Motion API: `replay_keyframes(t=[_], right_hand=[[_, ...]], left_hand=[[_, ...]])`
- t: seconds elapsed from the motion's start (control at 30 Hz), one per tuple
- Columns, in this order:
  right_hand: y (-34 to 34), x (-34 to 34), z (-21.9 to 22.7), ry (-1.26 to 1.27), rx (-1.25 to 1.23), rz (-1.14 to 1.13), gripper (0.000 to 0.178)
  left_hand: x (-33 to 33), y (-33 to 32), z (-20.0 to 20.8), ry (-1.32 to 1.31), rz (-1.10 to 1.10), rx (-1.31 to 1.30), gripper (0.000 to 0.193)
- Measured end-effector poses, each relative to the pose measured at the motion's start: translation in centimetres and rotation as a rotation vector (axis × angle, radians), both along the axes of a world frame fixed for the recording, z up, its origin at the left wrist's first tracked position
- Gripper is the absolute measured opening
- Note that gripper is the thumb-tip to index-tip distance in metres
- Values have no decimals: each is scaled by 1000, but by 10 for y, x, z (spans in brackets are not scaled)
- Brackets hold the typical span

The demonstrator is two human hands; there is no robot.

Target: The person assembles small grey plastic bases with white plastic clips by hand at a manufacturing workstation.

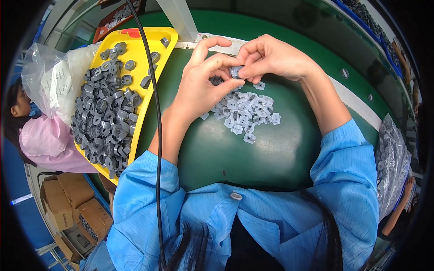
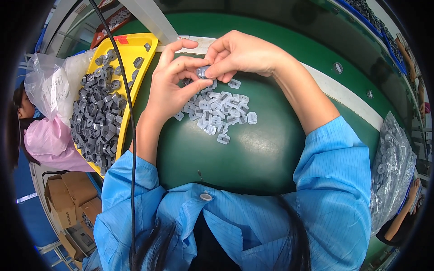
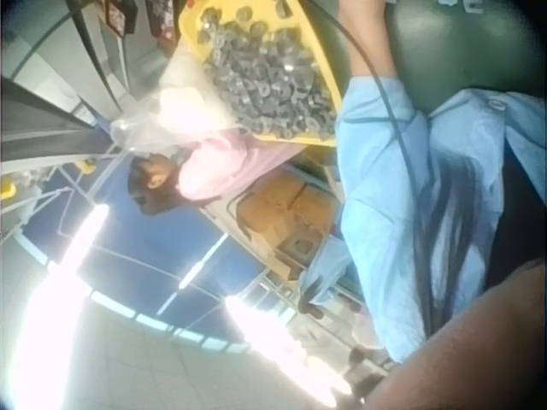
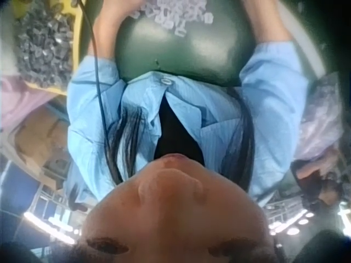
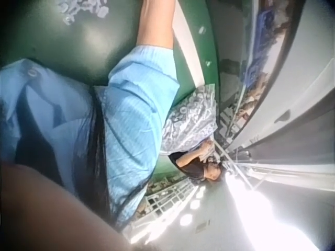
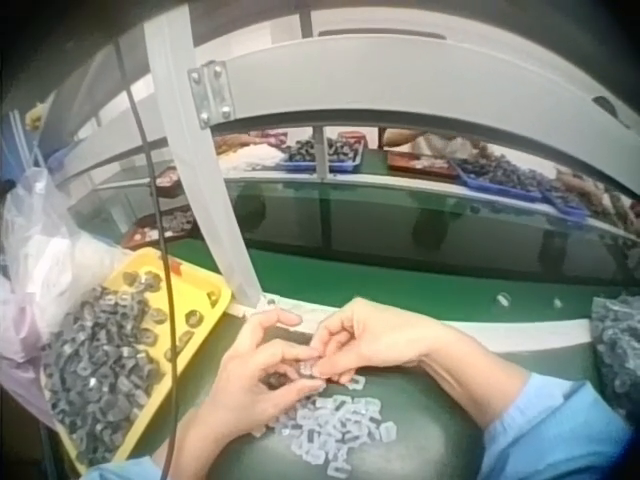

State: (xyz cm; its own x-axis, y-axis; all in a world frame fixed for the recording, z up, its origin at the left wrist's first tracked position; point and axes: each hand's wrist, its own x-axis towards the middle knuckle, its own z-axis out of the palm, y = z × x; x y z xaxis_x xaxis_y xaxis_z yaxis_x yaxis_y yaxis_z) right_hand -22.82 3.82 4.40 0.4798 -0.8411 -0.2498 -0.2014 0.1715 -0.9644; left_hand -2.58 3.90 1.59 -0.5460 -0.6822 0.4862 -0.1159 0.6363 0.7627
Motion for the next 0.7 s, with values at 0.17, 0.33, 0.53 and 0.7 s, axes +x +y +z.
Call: replay_keyframes(t=[0.17, 0.33, 0.53, 0.7], right_hand=[[4, 9, 7, 227, -232, -2, 18], [-2, -4, -5, -168, -85, -64, 25], [-2, -2, -3, -243, -33, -98, 26], [-3, 4, -5, -149, -125, -77, 22]], left_hand=[[5, 2, 4, -54, 26, -17, 32], [3, -1, -2, 189, 81, 32, 34], [3, -1, -1, 155, 96, 21, 32], [2, -2, -1, 126, 102, -1, 32]])
